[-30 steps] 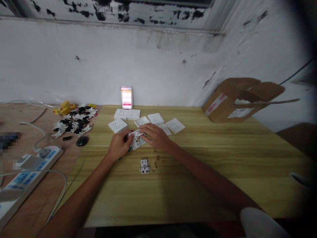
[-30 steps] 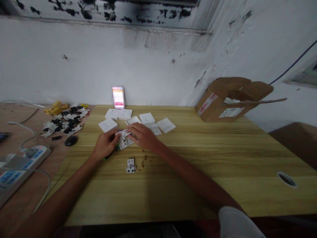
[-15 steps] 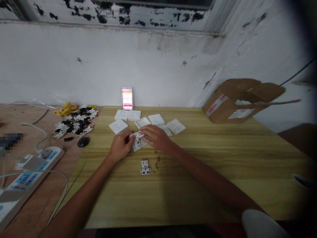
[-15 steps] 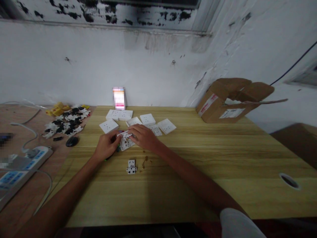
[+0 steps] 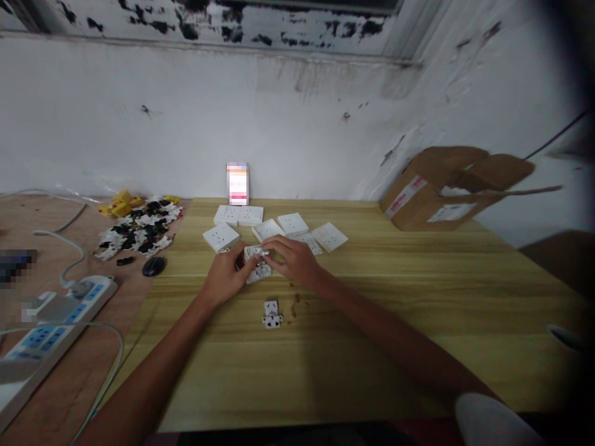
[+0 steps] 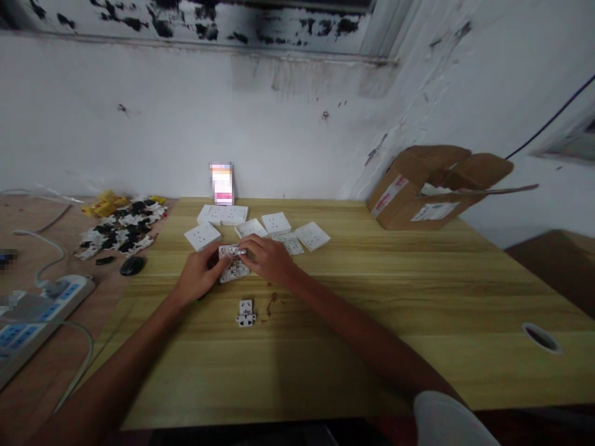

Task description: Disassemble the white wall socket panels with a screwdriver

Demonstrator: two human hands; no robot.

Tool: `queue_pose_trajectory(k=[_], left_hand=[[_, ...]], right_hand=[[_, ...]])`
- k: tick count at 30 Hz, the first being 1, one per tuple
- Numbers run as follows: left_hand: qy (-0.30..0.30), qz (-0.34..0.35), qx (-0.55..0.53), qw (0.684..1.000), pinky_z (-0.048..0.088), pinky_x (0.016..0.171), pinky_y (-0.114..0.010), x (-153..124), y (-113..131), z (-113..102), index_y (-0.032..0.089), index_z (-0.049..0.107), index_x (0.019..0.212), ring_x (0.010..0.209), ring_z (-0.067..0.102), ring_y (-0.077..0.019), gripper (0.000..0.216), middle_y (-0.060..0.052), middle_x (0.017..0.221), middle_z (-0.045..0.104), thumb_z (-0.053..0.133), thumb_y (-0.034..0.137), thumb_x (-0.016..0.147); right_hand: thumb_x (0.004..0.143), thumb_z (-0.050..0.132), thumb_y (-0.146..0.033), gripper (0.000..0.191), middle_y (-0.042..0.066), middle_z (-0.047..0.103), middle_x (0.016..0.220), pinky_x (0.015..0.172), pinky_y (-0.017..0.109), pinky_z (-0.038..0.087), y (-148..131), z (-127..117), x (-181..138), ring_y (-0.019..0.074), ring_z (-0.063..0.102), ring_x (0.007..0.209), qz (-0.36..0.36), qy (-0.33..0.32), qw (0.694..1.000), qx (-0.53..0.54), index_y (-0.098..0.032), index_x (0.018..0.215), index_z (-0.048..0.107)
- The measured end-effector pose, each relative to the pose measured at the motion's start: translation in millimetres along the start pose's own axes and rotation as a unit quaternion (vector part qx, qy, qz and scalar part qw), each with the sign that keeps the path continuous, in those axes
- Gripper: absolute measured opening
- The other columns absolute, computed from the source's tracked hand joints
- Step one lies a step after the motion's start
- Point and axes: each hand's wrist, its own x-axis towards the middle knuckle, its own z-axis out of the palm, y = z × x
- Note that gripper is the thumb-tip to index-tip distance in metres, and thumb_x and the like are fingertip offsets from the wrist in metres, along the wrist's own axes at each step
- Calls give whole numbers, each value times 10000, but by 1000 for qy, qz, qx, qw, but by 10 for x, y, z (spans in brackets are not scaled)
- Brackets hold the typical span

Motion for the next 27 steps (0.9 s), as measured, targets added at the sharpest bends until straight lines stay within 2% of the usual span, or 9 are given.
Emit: queue_pose_trajectory(k=[3,6,9,14,18,20,24,27], left_hand=[[-28,-2,6,1000,377,585,-279,-6,-5,30,172,649,956,633,576,-170,327,-26,757,683,573,490,974],[-46,-23,-20,998,396,564,-287,-19,-23,58,181,634,973,581,607,-183,292,-19,685,688,553,461,988],[-58,-55,-65,995,411,518,-283,-30,-49,76,190,616,997,488,604,-180,284,4,597,672,549,466,991],[-70,-85,-120,987,420,466,-271,-23,-90,87,183,611,1043,436,598,-170,327,-1,605,687,537,498,993],[-21,-14,-13,1000,427,542,-284,-19,-96,77,183,613,992,562,633,-188,310,-37,688,700,529,481,1003],[1,22,52,998,415,562,-292,-28,-101,79,178,610,1029,604,641,-204,311,-52,715,691,514,473,1012],[1,52,112,992,423,579,-290,-55,-118,95,174,585,1192,607,662,-213,332,-53,730,693,497,448,1027],[-9,59,128,990,458,610,-296,-68,-128,99,175,556,1286,609,677,-218,371,-57,752,714,505,434,1026]], right_hand=[[986,659,-236,145,50,735,1149,900,368,593,-6,28,1,202,709,1055,19,18,999,28,-253,1129,653],[990,652,-232,128,46,726,1149,904,366,588,-17,49,-1,197,701,1056,25,24,999,31,-256,1116,652],[991,649,-243,130,58,717,1143,923,389,579,-31,51,-3,216,685,1074,29,29,999,6,-252,1121,656],[1010,629,-278,84,65,712,1063,910,415,555,-45,34,-1,241,671,1024,13,38,998,-55,-247,1082,660],[1012,624,-278,78,81,711,1039,890,409,531,-50,29,-3,249,663,992,16,47,995,-91,-231,1068,649],[997,649,-308,98,85,706,999,849,392,523,-47,38,-8,246,659,940,34,58,992,-107,-220,1039,645],[997,639,-325,114,76,691,925,790,374,506,-63,47,-12,235,643,864,36,51,988,-141,-213,975,637],[991,617,-307,105,91,684,957,798,403,510,-139,12,4,252,634,890,31,35,988,-145,-207,1018,632]])
